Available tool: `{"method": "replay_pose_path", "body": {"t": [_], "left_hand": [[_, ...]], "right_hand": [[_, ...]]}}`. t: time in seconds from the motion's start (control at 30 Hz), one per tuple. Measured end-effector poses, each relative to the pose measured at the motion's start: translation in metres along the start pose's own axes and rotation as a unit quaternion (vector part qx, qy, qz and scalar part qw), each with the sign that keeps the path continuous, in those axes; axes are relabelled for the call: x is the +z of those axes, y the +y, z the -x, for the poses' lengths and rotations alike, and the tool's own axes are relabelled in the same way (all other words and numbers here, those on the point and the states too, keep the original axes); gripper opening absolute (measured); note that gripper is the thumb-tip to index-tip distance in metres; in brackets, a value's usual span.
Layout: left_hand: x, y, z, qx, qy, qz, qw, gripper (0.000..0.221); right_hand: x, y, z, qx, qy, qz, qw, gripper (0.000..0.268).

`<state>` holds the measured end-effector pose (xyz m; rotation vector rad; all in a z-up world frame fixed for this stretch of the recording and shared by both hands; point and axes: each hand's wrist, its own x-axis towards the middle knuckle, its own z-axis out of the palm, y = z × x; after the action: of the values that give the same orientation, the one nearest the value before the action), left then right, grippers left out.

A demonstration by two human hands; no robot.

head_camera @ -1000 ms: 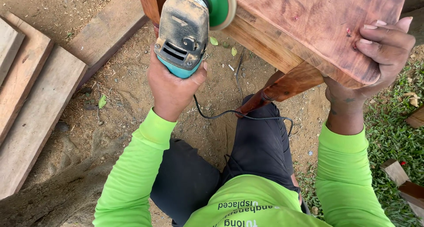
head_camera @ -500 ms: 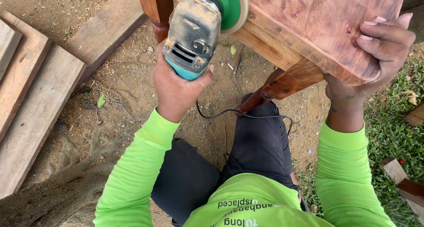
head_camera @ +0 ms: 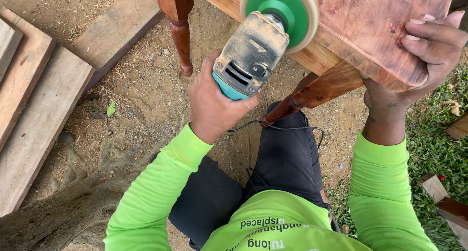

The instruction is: Sanding the surface and legs of a wooden table using an angle grinder with a sanding disc.

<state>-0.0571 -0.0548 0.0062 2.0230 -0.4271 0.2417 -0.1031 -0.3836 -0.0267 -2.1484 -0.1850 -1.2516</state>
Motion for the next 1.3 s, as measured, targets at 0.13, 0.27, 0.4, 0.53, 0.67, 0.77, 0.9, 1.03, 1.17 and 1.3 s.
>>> {"method": "replay_pose_path", "body": {"t": [0.13, 0.27, 0.4, 0.53, 0.67, 0.77, 0.9, 1.03, 1.17, 1.3], "left_hand": [[-0.006, 0.001, 0.002, 0.015, -0.007, -0.015, 1.000, 0.081], [-0.024, -0.017, -0.001, 0.005, 0.021, 0.123, 0.992, 0.070], [-0.050, -0.046, -0.013, 0.006, 0.097, 0.171, 0.980, 0.065], [-0.068, -0.070, -0.029, 0.004, 0.156, 0.115, 0.981, 0.061], [-0.079, -0.087, -0.045, 0.017, 0.196, 0.076, 0.978, 0.058], [-0.085, -0.095, -0.054, 0.000, 0.217, 0.061, 0.974, 0.058], [-0.094, -0.096, -0.067, -0.016, 0.213, 0.020, 0.977, 0.063], [-0.100, -0.100, -0.078, -0.017, 0.203, 0.018, 0.979, 0.063], [-0.104, -0.110, -0.090, -0.024, 0.197, 0.020, 0.980, 0.061], [-0.109, -0.124, -0.099, 0.001, 0.211, 0.024, 0.977, 0.063]], "right_hand": [[0.001, -0.005, -0.008, -0.014, 0.003, -0.018, 1.000, 0.046], [0.004, -0.023, -0.025, -0.075, -0.003, -0.012, 0.997, 0.051], [0.003, -0.009, -0.010, -0.068, 0.002, -0.024, 0.997, 0.051], [0.005, -0.004, -0.004, -0.029, 0.008, -0.033, 0.999, 0.045], [0.010, -0.008, -0.006, -0.044, 0.017, -0.086, 0.995, 0.050], [0.012, -0.007, -0.001, -0.020, 0.025, -0.124, 0.992, 0.050], [0.014, -0.010, -0.002, -0.021, 0.032, -0.138, 0.990, 0.053], [0.009, -0.004, -0.003, 0.017, 0.050, -0.191, 0.980, 0.055], [0.007, -0.006, -0.007, 0.026, 0.031, -0.138, 0.990, 0.049], [0.010, -0.014, -0.008, 0.082, 0.059, -0.112, 0.989, 0.059]]}}
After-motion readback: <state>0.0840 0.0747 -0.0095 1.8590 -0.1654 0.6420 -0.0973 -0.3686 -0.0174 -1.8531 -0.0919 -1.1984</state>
